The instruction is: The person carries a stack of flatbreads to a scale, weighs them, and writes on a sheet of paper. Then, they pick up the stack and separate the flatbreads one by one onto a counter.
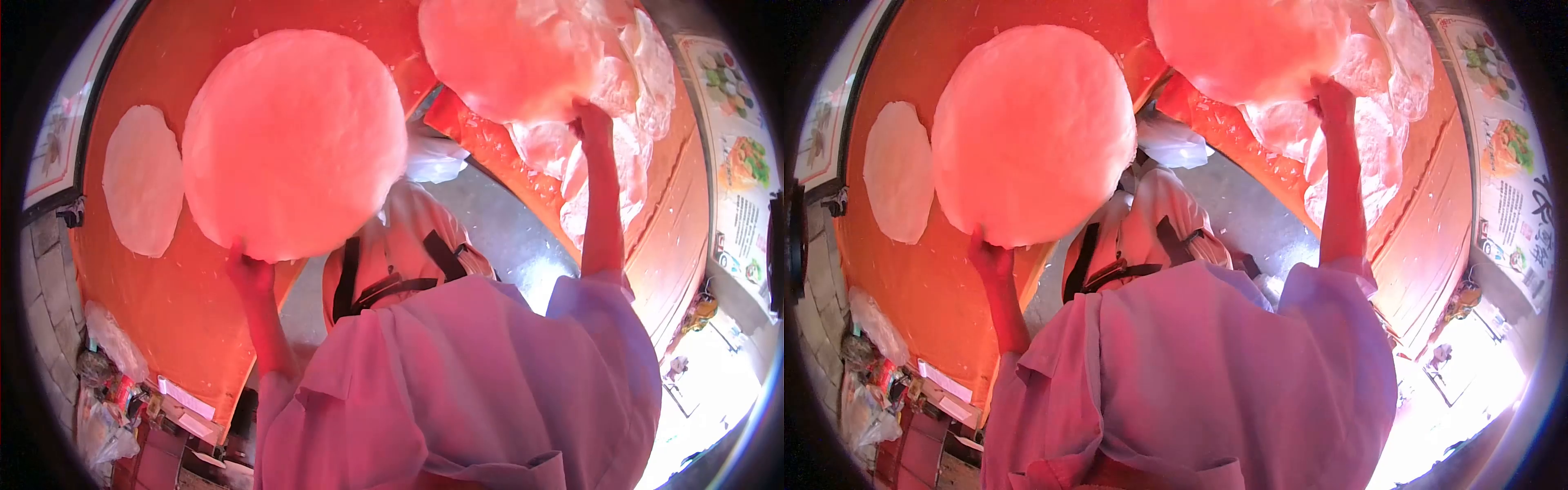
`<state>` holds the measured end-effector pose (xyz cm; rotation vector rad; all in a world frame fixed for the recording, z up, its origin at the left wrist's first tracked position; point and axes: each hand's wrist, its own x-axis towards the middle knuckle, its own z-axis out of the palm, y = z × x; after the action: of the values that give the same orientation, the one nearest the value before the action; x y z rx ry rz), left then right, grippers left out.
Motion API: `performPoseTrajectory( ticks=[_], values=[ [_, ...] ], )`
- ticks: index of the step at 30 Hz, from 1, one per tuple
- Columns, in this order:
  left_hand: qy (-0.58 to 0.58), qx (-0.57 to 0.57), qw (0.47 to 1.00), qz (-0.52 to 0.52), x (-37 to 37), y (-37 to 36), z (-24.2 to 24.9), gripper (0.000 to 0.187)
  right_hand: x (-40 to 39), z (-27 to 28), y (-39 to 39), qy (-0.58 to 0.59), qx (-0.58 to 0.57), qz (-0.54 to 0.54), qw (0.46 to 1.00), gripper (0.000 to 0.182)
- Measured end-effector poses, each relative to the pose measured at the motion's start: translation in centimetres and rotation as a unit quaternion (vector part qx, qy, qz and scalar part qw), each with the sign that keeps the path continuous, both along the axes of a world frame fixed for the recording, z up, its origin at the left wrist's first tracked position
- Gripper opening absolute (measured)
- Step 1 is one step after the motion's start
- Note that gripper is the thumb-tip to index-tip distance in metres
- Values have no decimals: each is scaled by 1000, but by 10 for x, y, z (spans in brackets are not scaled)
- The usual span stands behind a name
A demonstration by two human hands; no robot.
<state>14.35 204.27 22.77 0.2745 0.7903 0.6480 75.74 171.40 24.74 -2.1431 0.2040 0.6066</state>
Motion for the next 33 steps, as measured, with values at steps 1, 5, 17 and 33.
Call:
performPoseTrajectory(
  ticks=[1,5,17,33],
  values=[
    [-21,18,1000,-14,-1,-1,-2,51,-21,11,2,-55,-24,-5,998,41],
    [-31,105,992,-57,19,-13,28,52,-115,40,59,-438,-176,167,866,51],
    [91,183,978,-36,88,-13,82,57,-329,72,248,99,284,575,761,31],
    [154,169,973,15,77,-19,61,52,-370,49,242,-51,219,526,820,24]
  ],
)
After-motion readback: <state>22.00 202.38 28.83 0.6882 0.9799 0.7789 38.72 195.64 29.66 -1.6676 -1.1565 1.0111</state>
